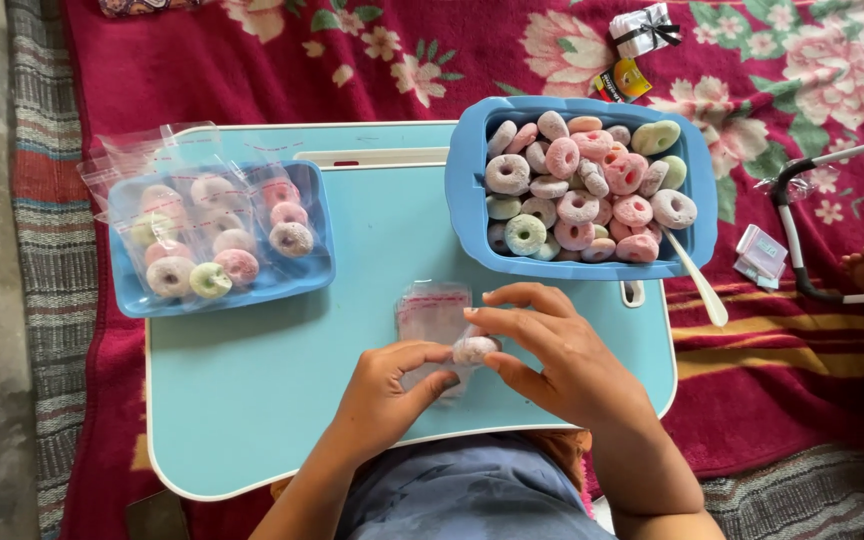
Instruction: The person places small donut-shaped confectionery pieces into plastic bags using a spoon and by hand, then seals the bags and arranges them on a small blue table.
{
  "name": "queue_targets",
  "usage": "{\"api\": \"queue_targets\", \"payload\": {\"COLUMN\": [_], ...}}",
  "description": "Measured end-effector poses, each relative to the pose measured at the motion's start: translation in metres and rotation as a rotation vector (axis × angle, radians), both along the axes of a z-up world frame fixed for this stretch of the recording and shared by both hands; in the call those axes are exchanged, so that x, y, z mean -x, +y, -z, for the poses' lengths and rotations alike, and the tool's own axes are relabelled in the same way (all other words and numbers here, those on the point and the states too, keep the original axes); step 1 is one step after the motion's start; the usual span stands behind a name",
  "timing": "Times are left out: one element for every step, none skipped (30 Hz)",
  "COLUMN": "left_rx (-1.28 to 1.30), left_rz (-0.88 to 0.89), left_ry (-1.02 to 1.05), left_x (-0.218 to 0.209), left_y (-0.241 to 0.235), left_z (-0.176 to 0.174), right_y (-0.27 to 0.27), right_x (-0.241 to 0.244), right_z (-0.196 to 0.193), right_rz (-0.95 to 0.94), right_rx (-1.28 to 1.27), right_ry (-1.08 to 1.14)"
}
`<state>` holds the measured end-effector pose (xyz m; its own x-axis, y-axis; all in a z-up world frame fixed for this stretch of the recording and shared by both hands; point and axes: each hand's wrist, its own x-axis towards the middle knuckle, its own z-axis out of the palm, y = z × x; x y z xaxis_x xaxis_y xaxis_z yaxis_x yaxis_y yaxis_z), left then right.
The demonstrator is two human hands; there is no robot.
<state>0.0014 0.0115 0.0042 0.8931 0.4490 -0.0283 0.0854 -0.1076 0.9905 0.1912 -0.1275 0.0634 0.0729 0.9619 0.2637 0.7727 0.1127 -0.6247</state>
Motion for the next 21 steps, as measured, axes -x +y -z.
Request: {"api": "queue_targets", "payload": {"left_rx": [0.000, 0.015, 0.030, 0.031, 0.044, 0.057, 0.058, 0.057, 0.056, 0.056, 0.053, 0.049, 0.049, 0.045, 0.041, 0.039, 0.062, 0.085, 0.084, 0.085, 0.087], "left_rz": [0.002, 0.013, 0.023, 0.025, 0.043, 0.061, 0.061, 0.046, 0.029, 0.028, -0.012, -0.052, -0.052, -0.053, -0.054, -0.054, -0.060, -0.065, -0.066, -0.077, -0.088], "left_ry": [0.001, 0.012, 0.023, 0.024, 0.036, 0.048, 0.049, 0.038, 0.027, 0.028, 0.019, 0.010, 0.010, -0.012, -0.034, -0.035, -0.038, -0.041, -0.041, -0.052, -0.062], "left_x": [0.000, 0.000, -0.001, -0.001, -0.001, -0.001, -0.001, -0.002, -0.002, -0.002, -0.001, -0.001, -0.001, 0.000, 0.000, 0.000, 0.000, 0.001, 0.001, 0.001, 0.001], "left_y": [0.000, 0.000, 0.000, -0.002, -0.003, -0.003, -0.005, -0.007, -0.008, -0.009, -0.011, -0.013, -0.012, -0.012, -0.011, -0.011, -0.011, -0.011, -0.011, -0.011, -0.011], "left_z": [0.001, 0.001, 0.002, -0.001, -0.004, -0.007, -0.008, -0.010, -0.012, -0.009, -0.007, -0.005, -0.006, -0.006, -0.007, -0.006, -0.006, -0.006, -0.004, -0.003, -0.002], "right_y": [-0.001, -0.001, -0.002, -0.002, -0.003, -0.003, -0.003, -0.004, -0.004, -0.004, -0.004, -0.003, -0.003, -0.002, -0.001, 0.000, 0.001, 0.001, 0.001, 0.000, 0.000], "right_x": [0.000, 0.000, 0.000, 0.001, 0.002, 0.004, 0.004, 0.004, 0.005, 0.005, 0.006, 0.006, 0.008, 0.009, 0.011, 0.012, 0.013, 0.014, 0.014, 0.014, 0.014], "right_z": [-0.001, -0.001, -0.001, -0.001, -0.002, -0.002, 0.000, 0.001, 0.002, 0.003, 0.004, 0.004, 0.006, 0.008, 0.010, 0.011, 0.011, 0.012, 0.014, 0.016, 0.017], "right_rz": [0.002, -0.010, -0.023, -0.021, -0.024, -0.026, -0.026, -0.041, -0.057, -0.057, -0.060, -0.062, -0.062, -0.044, -0.026, -0.026, -0.031, -0.036, -0.037, -0.044, -0.051], "right_rx": [0.000, 0.000, 0.001, 0.002, 0.013, 0.024, 0.025, 0.035, 0.044, 0.044, 0.024, 0.004, 0.003, -0.071, -0.146, -0.147, -0.176, -0.205, -0.206, -0.199, -0.192], "right_ry": [0.001, 0.011, 0.022, 0.023, 0.037, 0.051, 0.052, 0.054, 0.057, 0.057, 0.053, 0.049, 0.049, 0.046, 0.041, 0.041, 0.028, 0.016, 0.016, 0.000, -0.016]}}
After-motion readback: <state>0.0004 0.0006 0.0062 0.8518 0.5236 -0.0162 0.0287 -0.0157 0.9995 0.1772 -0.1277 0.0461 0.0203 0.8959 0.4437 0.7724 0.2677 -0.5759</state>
